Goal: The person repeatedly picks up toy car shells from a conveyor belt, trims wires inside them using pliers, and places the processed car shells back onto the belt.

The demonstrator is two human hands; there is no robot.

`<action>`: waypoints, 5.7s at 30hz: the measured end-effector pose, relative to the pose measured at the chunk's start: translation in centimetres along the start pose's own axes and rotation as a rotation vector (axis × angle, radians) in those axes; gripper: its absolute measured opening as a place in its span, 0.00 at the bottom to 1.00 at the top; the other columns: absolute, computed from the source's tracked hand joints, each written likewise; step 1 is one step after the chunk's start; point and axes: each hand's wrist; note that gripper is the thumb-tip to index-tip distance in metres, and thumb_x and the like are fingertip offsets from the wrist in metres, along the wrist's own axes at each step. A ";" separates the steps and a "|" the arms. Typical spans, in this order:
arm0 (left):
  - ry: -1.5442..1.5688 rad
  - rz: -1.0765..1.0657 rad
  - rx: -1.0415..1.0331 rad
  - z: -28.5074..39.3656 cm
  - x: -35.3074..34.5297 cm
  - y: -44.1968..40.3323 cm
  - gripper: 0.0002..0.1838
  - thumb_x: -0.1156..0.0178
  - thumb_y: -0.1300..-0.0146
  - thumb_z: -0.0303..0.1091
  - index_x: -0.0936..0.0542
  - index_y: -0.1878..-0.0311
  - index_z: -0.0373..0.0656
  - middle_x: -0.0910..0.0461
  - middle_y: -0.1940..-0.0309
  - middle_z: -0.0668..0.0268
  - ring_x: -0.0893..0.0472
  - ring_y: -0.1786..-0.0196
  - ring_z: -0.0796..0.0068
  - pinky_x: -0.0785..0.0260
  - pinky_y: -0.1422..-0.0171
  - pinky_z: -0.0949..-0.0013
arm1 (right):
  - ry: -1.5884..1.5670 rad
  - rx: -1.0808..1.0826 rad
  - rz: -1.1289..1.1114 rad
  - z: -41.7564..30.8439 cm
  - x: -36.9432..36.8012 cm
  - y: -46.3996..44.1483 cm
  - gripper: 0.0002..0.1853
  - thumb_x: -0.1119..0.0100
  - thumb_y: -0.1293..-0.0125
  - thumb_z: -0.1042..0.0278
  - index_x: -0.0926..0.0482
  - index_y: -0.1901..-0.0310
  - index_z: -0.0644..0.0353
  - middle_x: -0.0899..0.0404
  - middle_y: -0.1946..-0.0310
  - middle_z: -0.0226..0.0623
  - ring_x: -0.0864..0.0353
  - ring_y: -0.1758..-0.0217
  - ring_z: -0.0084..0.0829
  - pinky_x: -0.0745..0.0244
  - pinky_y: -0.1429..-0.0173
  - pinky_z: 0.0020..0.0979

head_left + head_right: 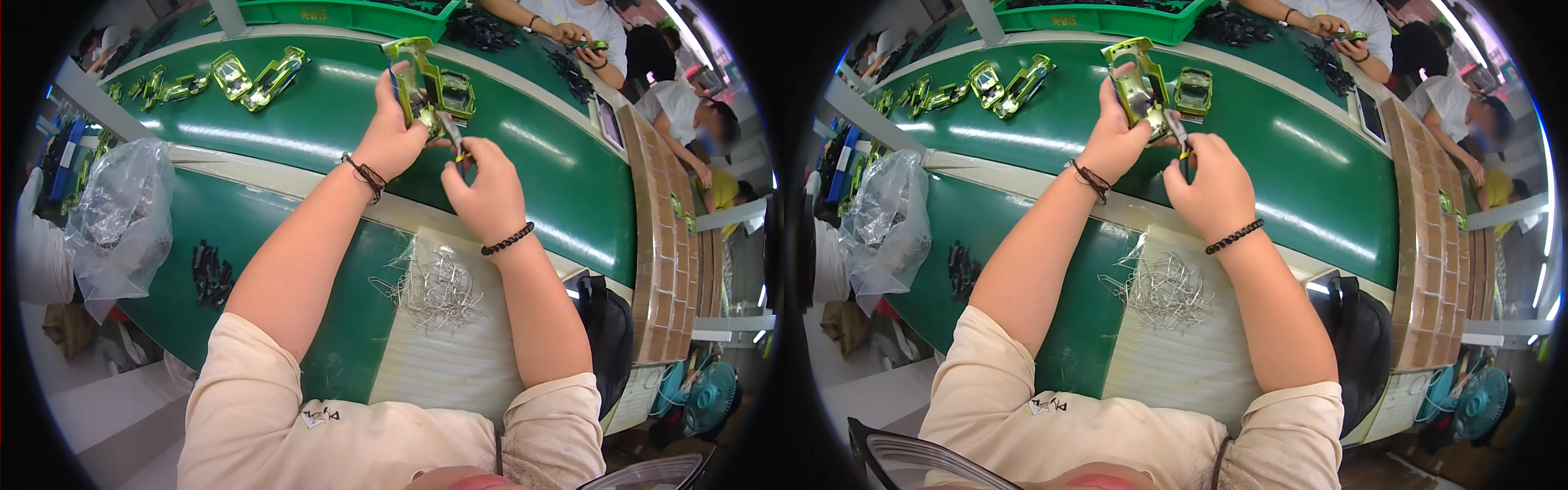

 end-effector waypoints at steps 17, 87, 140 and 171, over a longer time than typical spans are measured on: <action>-0.129 -0.170 0.075 -0.3 0.3 0.1 0.43 0.57 0.37 0.12 0.63 0.26 0.55 0.34 0.39 0.53 0.21 0.43 0.62 0.17 0.47 0.55 | 0.536 0.209 -0.127 -0.2 1.3 0.3 0.18 0.36 0.47 0.66 0.19 0.53 0.64 0.20 0.62 0.39 0.18 0.61 0.42 0.22 0.55 0.37; 0.487 0.076 0.590 1.8 2.0 -0.8 0.26 0.60 0.21 0.50 0.27 0.40 0.36 0.19 0.49 0.54 0.17 0.50 0.56 0.21 0.45 0.57 | -0.586 -0.272 0.133 0.8 2.1 -1.7 0.10 0.36 0.34 0.75 0.30 0.60 0.59 0.22 0.64 0.28 0.27 0.67 0.16 0.31 0.63 0.20; 0.508 -0.293 0.338 2.1 1.7 1.0 0.49 0.50 0.57 0.29 0.47 0.24 0.49 0.33 0.33 0.58 0.31 0.32 0.59 0.35 0.30 0.47 | -0.385 0.121 0.096 0.2 -1.0 0.3 0.08 0.34 0.38 0.80 0.25 0.61 0.63 0.19 0.69 0.32 0.23 0.66 0.24 0.25 0.59 0.27; -0.035 -0.262 0.141 0.6 -0.4 1.0 0.47 0.48 0.38 0.16 0.64 0.23 0.49 0.32 0.37 0.55 0.27 0.36 0.66 0.25 0.38 0.54 | 0.040 -0.028 0.284 2.1 -1.0 -0.6 0.24 0.29 0.42 0.65 0.33 0.54 0.69 0.32 0.58 0.48 0.29 0.52 0.44 0.32 0.46 0.36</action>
Point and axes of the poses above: each hand's wrist, its own y-axis away from the middle knuckle, its own x-axis out of the back of the hand, z = x × y
